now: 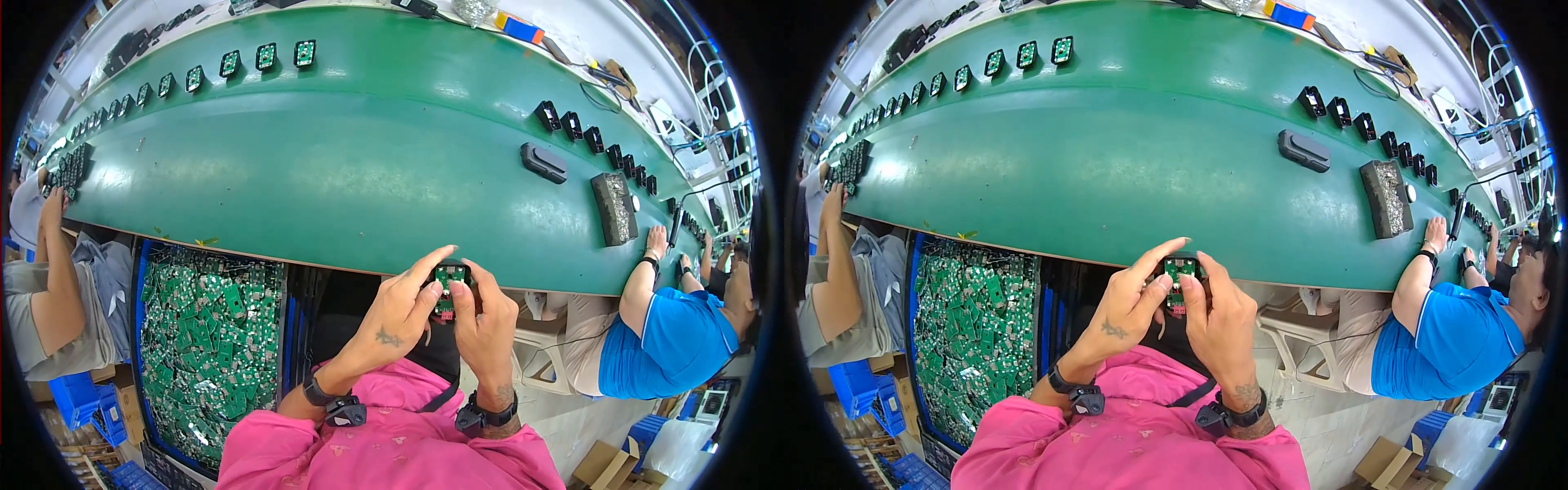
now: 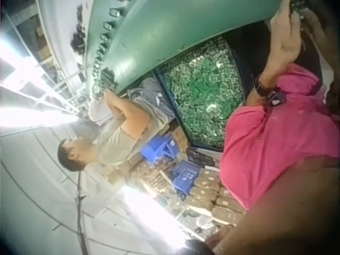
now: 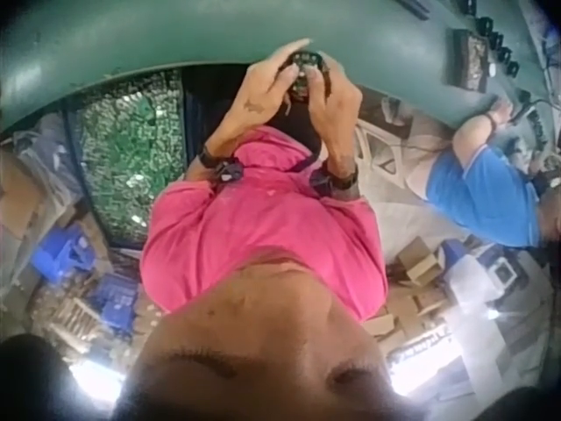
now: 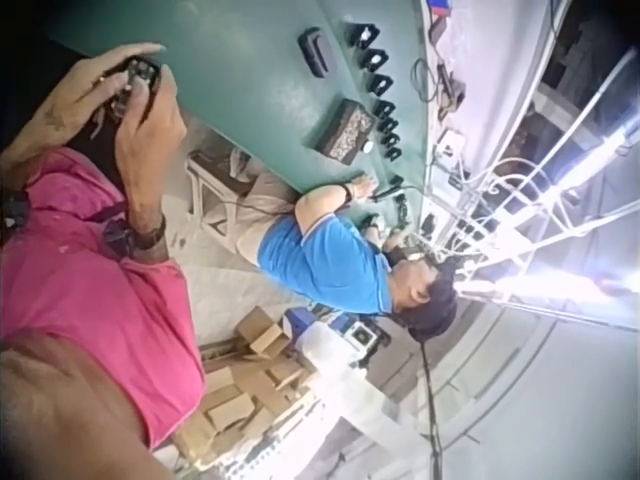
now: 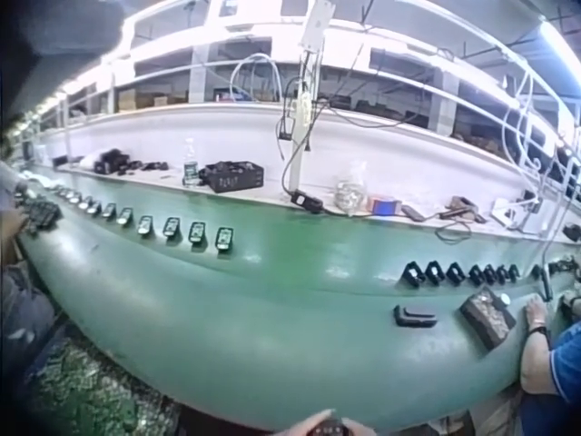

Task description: The person picks up a black casing and a circuit board by hand, fits the board into the casing, and presses them together. After placing the assembled unit on the green workbench, the person reaches into a bin to gather more circuit boards.

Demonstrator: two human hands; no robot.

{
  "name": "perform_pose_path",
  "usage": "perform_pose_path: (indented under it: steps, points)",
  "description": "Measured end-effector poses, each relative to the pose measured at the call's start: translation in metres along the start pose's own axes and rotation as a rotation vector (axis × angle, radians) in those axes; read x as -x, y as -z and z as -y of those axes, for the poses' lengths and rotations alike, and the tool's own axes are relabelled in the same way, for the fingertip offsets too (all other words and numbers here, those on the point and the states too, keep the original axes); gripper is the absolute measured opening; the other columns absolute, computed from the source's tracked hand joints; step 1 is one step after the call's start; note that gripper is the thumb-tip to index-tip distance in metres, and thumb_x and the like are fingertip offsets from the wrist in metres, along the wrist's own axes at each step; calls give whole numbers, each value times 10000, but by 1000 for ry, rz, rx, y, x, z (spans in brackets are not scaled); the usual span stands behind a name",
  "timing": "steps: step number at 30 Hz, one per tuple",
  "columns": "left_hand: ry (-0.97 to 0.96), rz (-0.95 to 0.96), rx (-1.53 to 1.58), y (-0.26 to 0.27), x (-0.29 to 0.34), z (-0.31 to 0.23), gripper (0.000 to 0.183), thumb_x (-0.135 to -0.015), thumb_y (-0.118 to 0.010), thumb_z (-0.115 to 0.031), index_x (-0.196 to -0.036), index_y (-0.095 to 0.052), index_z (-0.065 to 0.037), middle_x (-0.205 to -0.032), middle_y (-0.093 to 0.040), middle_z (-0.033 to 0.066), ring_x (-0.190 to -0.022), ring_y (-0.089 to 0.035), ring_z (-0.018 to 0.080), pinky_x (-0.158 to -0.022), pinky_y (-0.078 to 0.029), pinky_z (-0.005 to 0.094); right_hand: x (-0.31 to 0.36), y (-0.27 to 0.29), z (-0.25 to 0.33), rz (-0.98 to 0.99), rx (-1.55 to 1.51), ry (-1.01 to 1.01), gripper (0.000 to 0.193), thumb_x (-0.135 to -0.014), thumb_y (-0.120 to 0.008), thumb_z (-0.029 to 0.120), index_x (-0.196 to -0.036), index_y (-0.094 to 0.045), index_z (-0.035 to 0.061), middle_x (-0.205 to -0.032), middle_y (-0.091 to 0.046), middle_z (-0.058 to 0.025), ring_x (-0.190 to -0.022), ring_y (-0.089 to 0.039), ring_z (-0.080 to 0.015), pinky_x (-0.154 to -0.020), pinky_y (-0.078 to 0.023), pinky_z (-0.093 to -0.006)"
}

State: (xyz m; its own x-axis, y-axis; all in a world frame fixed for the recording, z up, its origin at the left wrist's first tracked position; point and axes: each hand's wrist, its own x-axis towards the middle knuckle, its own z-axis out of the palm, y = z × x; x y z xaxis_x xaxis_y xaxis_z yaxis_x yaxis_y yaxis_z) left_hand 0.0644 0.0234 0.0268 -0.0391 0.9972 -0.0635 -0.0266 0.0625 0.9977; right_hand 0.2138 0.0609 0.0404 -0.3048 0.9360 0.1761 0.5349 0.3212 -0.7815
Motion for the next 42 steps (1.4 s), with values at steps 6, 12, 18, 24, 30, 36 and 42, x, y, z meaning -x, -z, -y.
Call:
perform_pose_path:
  steps: [6,12,18,24,30,36,42]
  points:
    - [-95,-99,20,-4,-4,16,370,-1002,-471,-76,-1369,-487,-24,-855,-619,60,-596,-568,73,-534,-474,257,-4,-5,5,74,-43,-20,368,-1006,-554,191,-1304,-562,-24,-822,-659,-227,-705,-677,-358,-637,-518,-404]
    - [-263,-217,-147,-8,-5,13,323,-993,-478,-58,-1307,-534,-13,-875,-658,106,-651,-620,125,-594,-509,285,-5,-21,-3,-63,-90,104,378,-975,-559,105,-1331,-556,-22,-887,-674,-229,-746,-691,-343,-663,-526,-388]
    - [-292,-310,-354,-3,-23,14,287,-985,-480,-49,-1253,-573,1,-861,-676,115,-714,-619,112,-623,-517,287,-24,-34,-17,-92,-192,129,346,-968,-549,84,-1296,-584,-18,-892,-674,-227,-747,-694,-327,-658,-527,-375]
    - [-206,-237,-227,29,-61,1,295,-980,-481,-58,-1250,-566,24,-920,-674,103,-767,-615,93,-637,-543,272,-69,-47,-13,-51,-168,106,351,-999,-529,155,-1296,-579,-24,-803,-662,-215,-652,-663,-266,-622,-513,-368]
    - [-339,-182,-398,85,-150,-2,292,-970,-482,-64,-1243,-579,-30,-952,-660,114,-655,-653,136,-543,-539,284,-100,-55,-19,-84,-251,134,492,-964,-602,167,-1401,-485,-28,-821,-629,-160,-626,-587,-227,-606,-491,-355]
    - [-153,-476,-565,213,-315,-20,323,-963,-506,-78,-1280,-565,-87,-1119,-643,170,-575,-692,212,-453,-520,294,-70,-56,-43,-32,-228,151,472,-860,-700,29,-1304,-552,-37,-876,-597,-94,-680,-581,-165,-618,-495,-282]
    - [-74,-555,-740,246,-351,1,355,-938,-541,-89,-1289,-587,-64,-1050,-695,188,-528,-655,177,-430,-515,300,-77,-52,-42,14,-304,53,328,-855,-708,26,-1163,-616,-39,-847,-608,-99,-663,-592,-163,-589,-502,-271]
